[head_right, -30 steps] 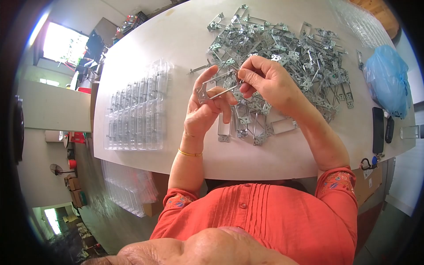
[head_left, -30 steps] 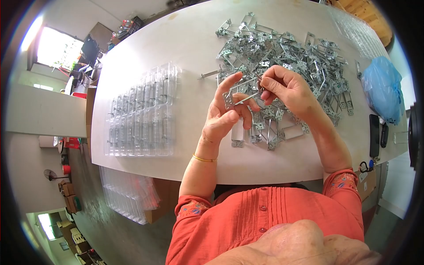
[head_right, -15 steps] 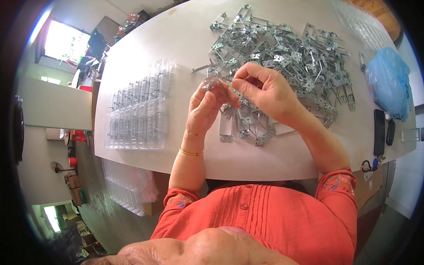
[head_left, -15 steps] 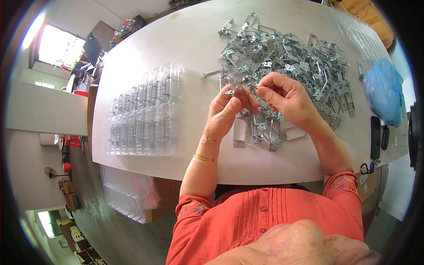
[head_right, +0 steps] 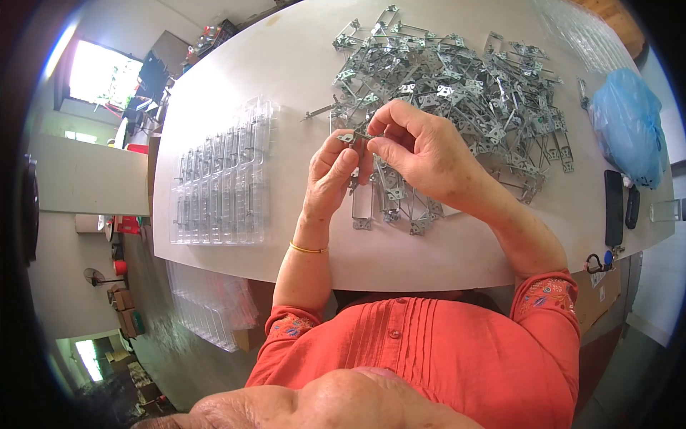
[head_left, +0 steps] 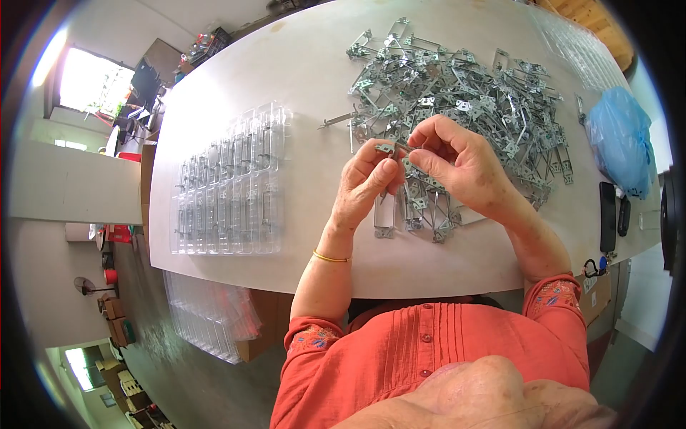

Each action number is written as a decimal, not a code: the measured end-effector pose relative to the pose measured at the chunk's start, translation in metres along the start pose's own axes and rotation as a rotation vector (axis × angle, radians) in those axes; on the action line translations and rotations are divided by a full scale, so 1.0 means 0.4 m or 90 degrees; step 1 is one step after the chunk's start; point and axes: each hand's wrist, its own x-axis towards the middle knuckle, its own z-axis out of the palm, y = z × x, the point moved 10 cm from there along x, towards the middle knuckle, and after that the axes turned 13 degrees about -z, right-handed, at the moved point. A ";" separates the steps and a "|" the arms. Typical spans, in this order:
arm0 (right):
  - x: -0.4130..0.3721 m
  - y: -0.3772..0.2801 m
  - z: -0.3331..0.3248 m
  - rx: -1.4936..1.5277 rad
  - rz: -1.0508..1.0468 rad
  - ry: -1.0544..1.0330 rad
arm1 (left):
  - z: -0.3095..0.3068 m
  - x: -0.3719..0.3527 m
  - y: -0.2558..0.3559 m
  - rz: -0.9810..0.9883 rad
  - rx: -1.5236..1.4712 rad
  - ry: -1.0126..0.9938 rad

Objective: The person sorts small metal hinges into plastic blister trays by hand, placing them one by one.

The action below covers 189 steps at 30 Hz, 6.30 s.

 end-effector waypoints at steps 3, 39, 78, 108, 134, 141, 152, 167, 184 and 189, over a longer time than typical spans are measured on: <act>-0.001 -0.018 0.000 -0.009 -0.010 0.013 | -0.002 -0.004 0.001 -0.013 0.049 0.058; 0.002 0.043 0.013 0.024 0.060 0.000 | -0.020 -0.003 0.005 0.013 -0.053 0.088; -0.005 0.045 0.023 0.008 0.084 -0.048 | -0.027 0.003 -0.005 -0.019 0.003 0.095; 0.006 0.013 0.019 -0.054 -0.032 0.009 | 0.027 -0.019 0.080 0.292 0.510 0.202; -0.077 0.104 -0.014 -0.030 -0.066 0.107 | 0.079 -0.229 0.217 0.373 0.554 0.414; -0.146 0.222 -0.119 0.045 0.006 0.152 | -0.200 -0.684 0.306 0.493 0.711 0.794; -0.114 0.240 -0.150 0.077 0.022 0.140 | -0.872 -1.635 0.102 -0.120 0.865 1.363; -0.067 0.216 -0.027 0.088 0.034 0.085 | -1.034 -1.822 -0.071 -0.741 0.779 1.162; -0.106 0.219 0.007 0.179 0.027 0.075 | -0.975 -1.894 -0.045 -0.672 0.682 1.208; -0.123 0.218 -0.004 0.164 0.029 0.084 | -0.960 -1.906 -0.021 -0.604 0.690 1.240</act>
